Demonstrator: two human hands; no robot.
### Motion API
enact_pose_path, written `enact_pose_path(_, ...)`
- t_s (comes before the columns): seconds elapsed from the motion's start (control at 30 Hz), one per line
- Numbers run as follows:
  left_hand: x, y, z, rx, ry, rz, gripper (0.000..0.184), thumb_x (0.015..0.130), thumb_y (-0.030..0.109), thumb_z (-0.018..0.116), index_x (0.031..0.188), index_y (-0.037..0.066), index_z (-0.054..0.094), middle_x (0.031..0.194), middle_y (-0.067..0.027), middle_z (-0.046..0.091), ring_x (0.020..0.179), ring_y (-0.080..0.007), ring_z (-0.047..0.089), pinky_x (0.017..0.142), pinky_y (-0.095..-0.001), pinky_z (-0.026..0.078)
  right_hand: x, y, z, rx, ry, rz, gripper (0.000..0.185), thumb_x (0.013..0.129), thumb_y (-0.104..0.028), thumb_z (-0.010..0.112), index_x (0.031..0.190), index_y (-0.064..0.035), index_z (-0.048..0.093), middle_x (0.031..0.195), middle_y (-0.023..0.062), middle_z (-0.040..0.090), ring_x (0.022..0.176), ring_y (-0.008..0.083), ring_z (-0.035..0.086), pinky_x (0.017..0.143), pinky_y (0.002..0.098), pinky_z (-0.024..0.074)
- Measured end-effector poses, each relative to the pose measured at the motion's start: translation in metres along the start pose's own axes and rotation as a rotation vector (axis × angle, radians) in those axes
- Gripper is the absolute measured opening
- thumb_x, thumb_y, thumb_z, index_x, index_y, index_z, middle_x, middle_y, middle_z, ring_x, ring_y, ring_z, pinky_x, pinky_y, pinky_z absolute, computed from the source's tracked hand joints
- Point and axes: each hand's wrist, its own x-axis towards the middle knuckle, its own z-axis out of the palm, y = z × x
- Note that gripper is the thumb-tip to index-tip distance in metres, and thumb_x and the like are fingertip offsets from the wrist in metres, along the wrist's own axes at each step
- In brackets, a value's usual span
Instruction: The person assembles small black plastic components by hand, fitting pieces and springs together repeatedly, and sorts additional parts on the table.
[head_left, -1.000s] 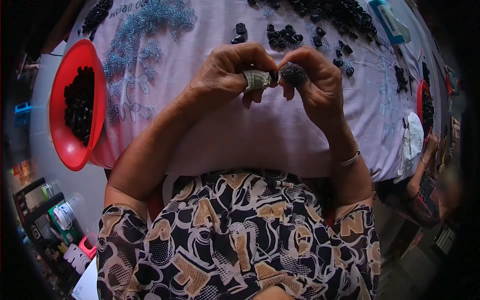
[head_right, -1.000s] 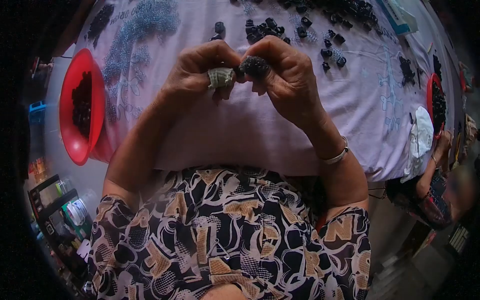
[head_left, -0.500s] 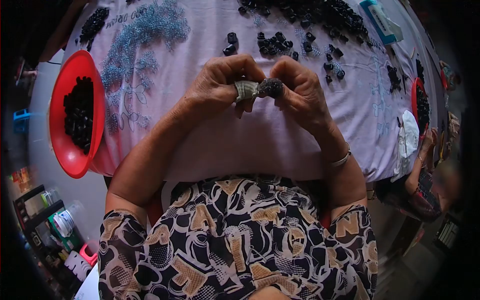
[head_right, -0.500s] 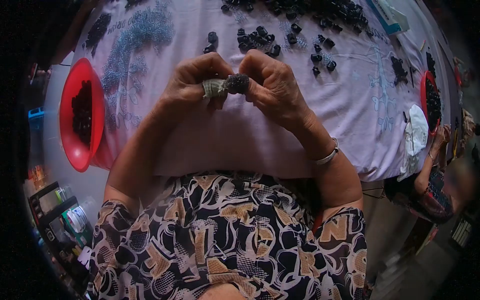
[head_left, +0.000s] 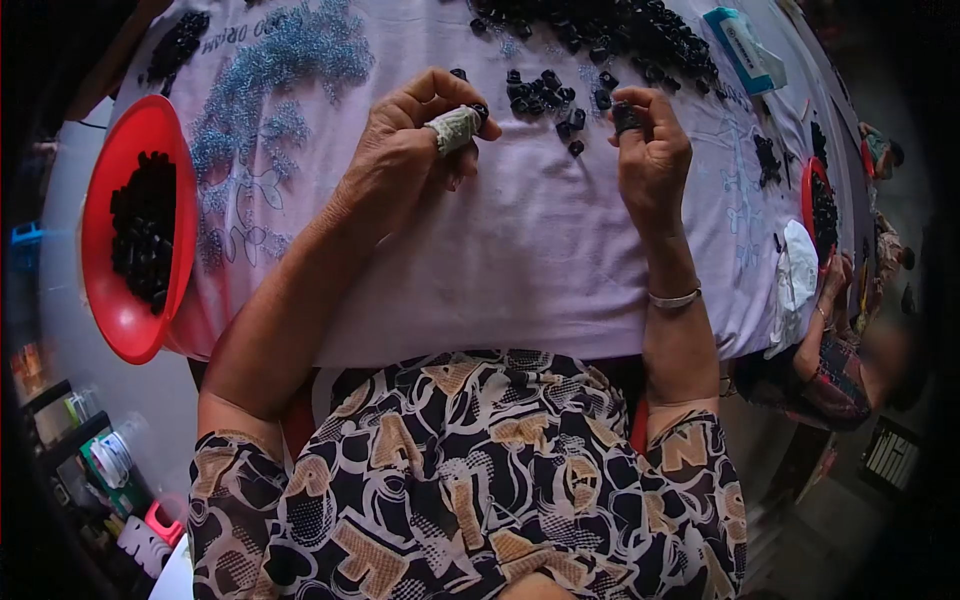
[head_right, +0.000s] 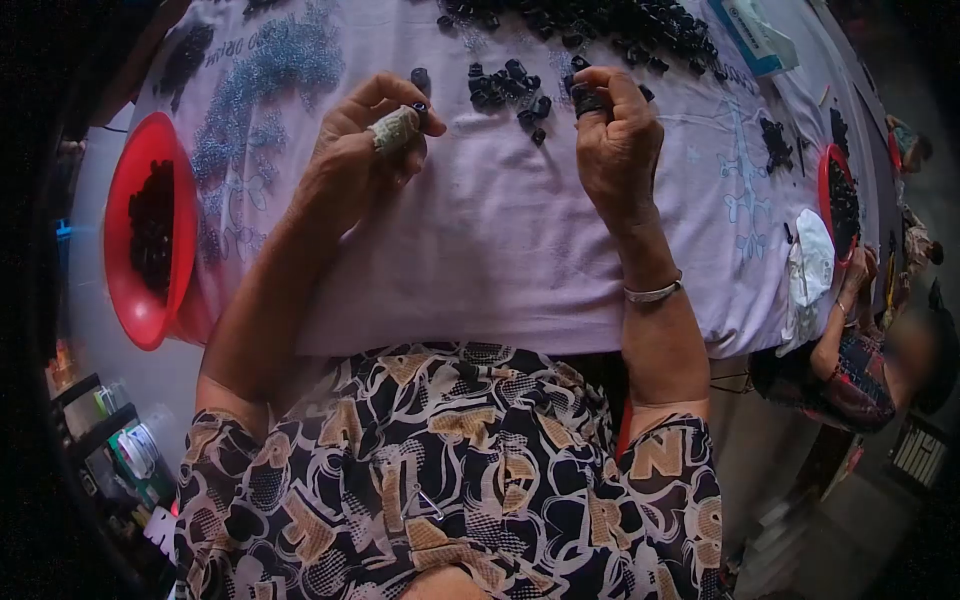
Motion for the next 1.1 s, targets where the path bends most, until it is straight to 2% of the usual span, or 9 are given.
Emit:
enact_pose_path(0.07, 0.0, 0.0, 0.0, 0.031, 0.016, -0.017, 0.023, 0.083, -0.004, 0.04, 0.099, 0.005, 0.054, 0.09, -0.0112, 0.063, 0.061, -0.007, 0.057, 0.049, -0.018, 0.046, -0.001, -0.001, 0.003, -0.103, -0.001, -0.11, 0.02, 0.078, 0.005, 0.053, 0.095, -0.0023, 0.062, 0.086, 0.0127, 0.064, 0.08, 0.0237, 0.064, 0.071, 0.0317, 0.0509)
enact_pose_path(0.17, 0.0, -0.001, -0.002, 0.011, -0.025, 0.014, 0.029, 0.078, -0.004, 0.036, 0.099, 0.005, 0.054, 0.09, -0.0106, 0.063, 0.06, -0.0067, 0.056, 0.05, -0.0182, 0.046, -0.001, -0.013, -0.003, -0.237, -0.069, -0.254, 0.019, 0.077, 0.001, 0.056, 0.096, -0.0029, 0.062, 0.086, 0.0122, 0.064, 0.078, 0.0249, 0.064, 0.07, 0.033, 0.051)
enact_pose_path(0.27, 0.0, -0.001, -0.001, 0.094, 0.004, -0.01, 0.026, 0.078, 0.004, 0.041, 0.1, 0.008, 0.053, 0.089, -0.0084, 0.062, 0.062, -0.0056, 0.055, 0.049, -0.0144, 0.043, -0.006, -0.03, -0.012, -0.375, -0.215, -0.096, 0.019, 0.076, -0.003, 0.059, 0.095, -0.0046, 0.061, 0.086, 0.0108, 0.063, 0.077, 0.0252, 0.064, 0.069, 0.0338, 0.0509)
enact_pose_path(0.4, -0.001, -0.001, 0.001, 0.084, -0.01, -0.003, 0.033, 0.074, -0.004, 0.035, 0.099, 0.005, 0.055, 0.089, -0.01, 0.063, 0.061, -0.0064, 0.056, 0.051, -0.0183, 0.046, -0.01, -0.025, -0.009, -0.475, -0.365, -0.163, 0.016, 0.076, -0.005, 0.06, 0.092, -0.0078, 0.058, 0.083, 0.0089, 0.058, 0.073, 0.0244, 0.062, 0.068, 0.0352, 0.0496)
enact_pose_path(0.53, -0.003, -0.001, 0.002, 0.152, -0.016, -0.01, 0.03, 0.076, 0.002, 0.04, 0.101, 0.006, 0.055, 0.091, -0.0093, 0.063, 0.063, -0.0055, 0.056, 0.052, -0.0161, 0.045, -0.014, -0.048, -0.006, -0.288, -0.601, -0.153, 0.016, 0.074, 0.004, 0.055, 0.09, -0.0011, 0.059, 0.083, 0.0096, 0.058, 0.072, 0.0214, 0.062, 0.067, 0.0313, 0.0501)
enact_pose_path(0.63, -0.002, -0.003, 0.0, 0.181, -0.03, -0.029, 0.025, 0.08, 0.008, 0.048, 0.104, 0.008, 0.054, 0.092, -0.0088, 0.063, 0.064, -0.0047, 0.057, 0.052, -0.0138, 0.045, -0.019, -0.054, -0.003, -0.424, -0.622, -0.274, 0.022, 0.073, 0.006, 0.054, 0.093, -0.0016, 0.059, 0.083, 0.0097, 0.057, 0.074, 0.0205, 0.062, 0.068, 0.0297, 0.0504)
enact_pose_path(0.77, -0.002, -0.004, -0.003, 0.205, -0.048, 0.006, 0.022, 0.083, 0.01, 0.05, 0.105, 0.008, 0.054, 0.091, -0.0086, 0.063, 0.064, -0.0042, 0.057, 0.052, -0.0132, 0.045, -0.008, -0.034, -0.014, -0.261, -0.556, -0.111, 0.03, 0.074, 0.011, 0.048, 0.099, 0.001, 0.06, 0.094, 0.011, 0.06, 0.085, 0.0211, 0.064, 0.08, 0.0303, 0.0521)
enact_pose_path(1.0, 0.0, -0.004, -0.002, 0.191, -0.037, -0.011, 0.022, 0.083, 0.01, 0.053, 0.104, 0.007, 0.054, 0.091, -0.0097, 0.064, 0.062, -0.0052, 0.058, 0.051, -0.0134, 0.045, -0.009, -0.039, -0.009, -0.218, -0.508, -0.221, 0.03, 0.073, 0.014, 0.046, 0.098, 0.0037, 0.059, 0.094, 0.0132, 0.061, 0.089, 0.022, 0.065, 0.083, 0.0308, 0.053)
enact_pose_path(1.1, 0.0, -0.004, 0.0, 0.166, -0.019, -0.034, 0.038, 0.07, -0.001, 0.036, 0.102, 0.002, 0.056, 0.09, -0.0101, 0.063, 0.062, -0.0065, 0.055, 0.054, -0.0189, 0.045, -0.015, -0.043, -0.001, -0.311, -0.537, -0.308, 0.033, 0.069, 0.012, 0.049, 0.097, -0.0007, 0.059, 0.089, 0.0126, 0.06, 0.082, 0.0246, 0.065, 0.073, 0.0318, 0.0531)
